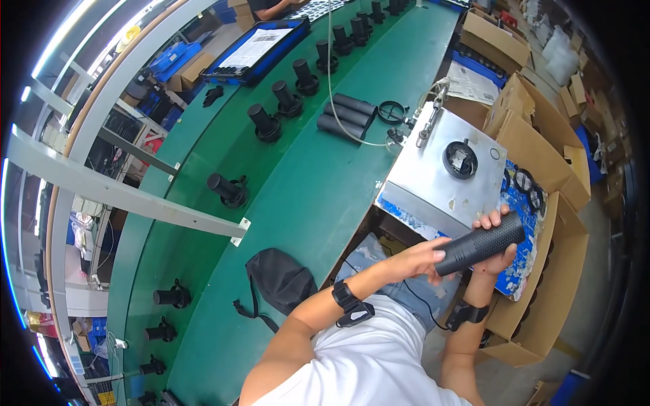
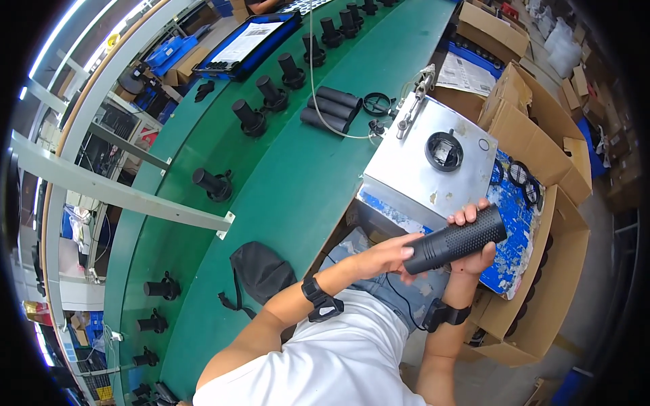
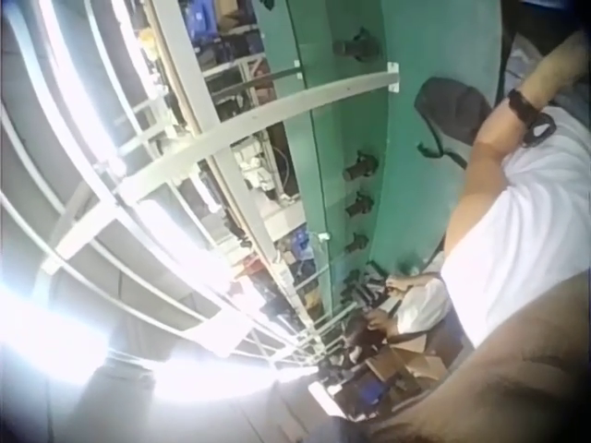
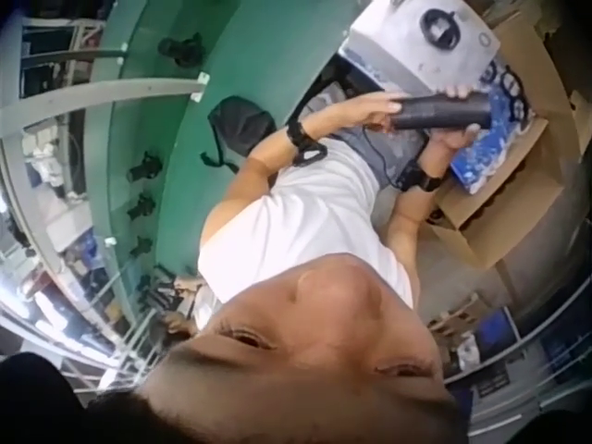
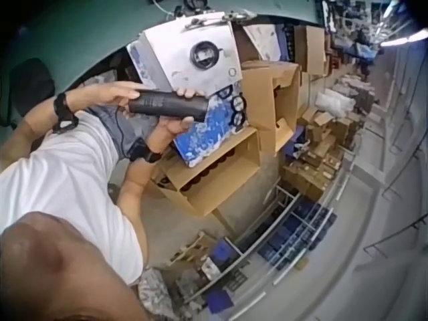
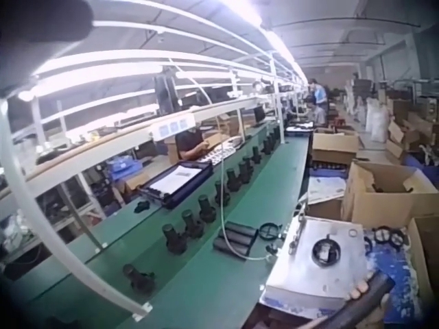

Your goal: The person assembles a device by fitting a circular frame onto a machine, inserting a cylindrical component into it, and pressing them together. After removing the completed assembly and setting it aside, they repeat the process with several more units.

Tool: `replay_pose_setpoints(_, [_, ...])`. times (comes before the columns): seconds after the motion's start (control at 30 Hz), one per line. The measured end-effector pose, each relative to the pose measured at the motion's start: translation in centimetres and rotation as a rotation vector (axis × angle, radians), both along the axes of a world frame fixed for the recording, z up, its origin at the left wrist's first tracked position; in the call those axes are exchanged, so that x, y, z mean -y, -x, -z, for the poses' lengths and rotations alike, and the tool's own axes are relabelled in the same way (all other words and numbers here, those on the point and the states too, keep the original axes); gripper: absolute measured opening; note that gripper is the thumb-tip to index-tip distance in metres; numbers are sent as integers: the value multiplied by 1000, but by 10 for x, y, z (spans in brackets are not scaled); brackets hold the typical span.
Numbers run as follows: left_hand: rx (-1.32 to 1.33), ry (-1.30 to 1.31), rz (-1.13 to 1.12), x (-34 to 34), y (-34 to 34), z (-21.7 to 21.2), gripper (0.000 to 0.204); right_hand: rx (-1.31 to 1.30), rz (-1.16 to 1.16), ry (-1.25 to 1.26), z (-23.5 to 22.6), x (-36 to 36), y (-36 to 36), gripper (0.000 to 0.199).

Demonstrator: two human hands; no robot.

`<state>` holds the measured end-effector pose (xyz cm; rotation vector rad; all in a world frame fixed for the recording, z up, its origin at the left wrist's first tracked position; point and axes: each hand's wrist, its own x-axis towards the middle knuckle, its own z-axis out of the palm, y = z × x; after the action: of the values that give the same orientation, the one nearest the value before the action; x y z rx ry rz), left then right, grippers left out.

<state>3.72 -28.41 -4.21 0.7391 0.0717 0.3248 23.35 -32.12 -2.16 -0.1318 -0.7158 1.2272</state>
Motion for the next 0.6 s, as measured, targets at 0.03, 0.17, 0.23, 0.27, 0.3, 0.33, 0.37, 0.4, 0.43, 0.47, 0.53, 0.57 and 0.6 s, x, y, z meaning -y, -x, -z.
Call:
replay_pose_setpoints(0.03, [-95, -63, -96, 3, 1, -16, 61, 5, 8, 1, -2, 0, 1, 72])
replay_pose_setpoints(0.17, [-118, -410, -432, -4, -15, -18, 66, 74, 186, 145, -7, -5, 7, 71])
replay_pose_setpoints(0.23, [-90, -390, -450, -8, -19, -17, 64, 123, 205, 164, -7, -6, 7, 71])
replay_pose_setpoints(0.27, [-97, -503, -505, -10, -20, -17, 62, 102, 189, 162, -7, -7, 6, 73])
replay_pose_setpoints(0.3, [-102, -615, -558, -13, -20, -16, 60, 101, 195, 169, -8, -7, 5, 73])
replay_pose_setpoints(0.33, [-111, -578, -507, -15, -19, -18, 59, 90, 165, 150, -10, -8, 3, 73])
replay_pose_setpoints(0.37, [-111, -573, -498, -18, -18, -19, 59, 80, 134, 131, -10, -9, 1, 73])
replay_pose_setpoints(0.4, [-144, -356, -383, -20, -15, -20, 56, 75, 121, 99, -9, -11, -3, 74])
replay_pose_setpoints(0.43, [-174, -140, -265, -22, -15, -20, 53, 76, 130, 106, -9, -14, -7, 74])
replay_pose_setpoints(0.47, [-146, -11, -219, -22, -19, -18, 51, 54, 104, 54, -9, -16, -11, 73])
replay_pose_setpoints(0.53, [-62, 142, -116, -29, -20, -18, 50, 32, 88, 13, -10, -23, -18, 71])
replay_pose_setpoints(0.57, [21, 290, -22, -34, -21, -20, 49, 23, 65, -13, -12, -27, -20, 69])
replay_pose_setpoints(0.6, [37, 337, -5, -36, -23, -20, 46, 14, 44, -39, -13, -31, -23, 67])
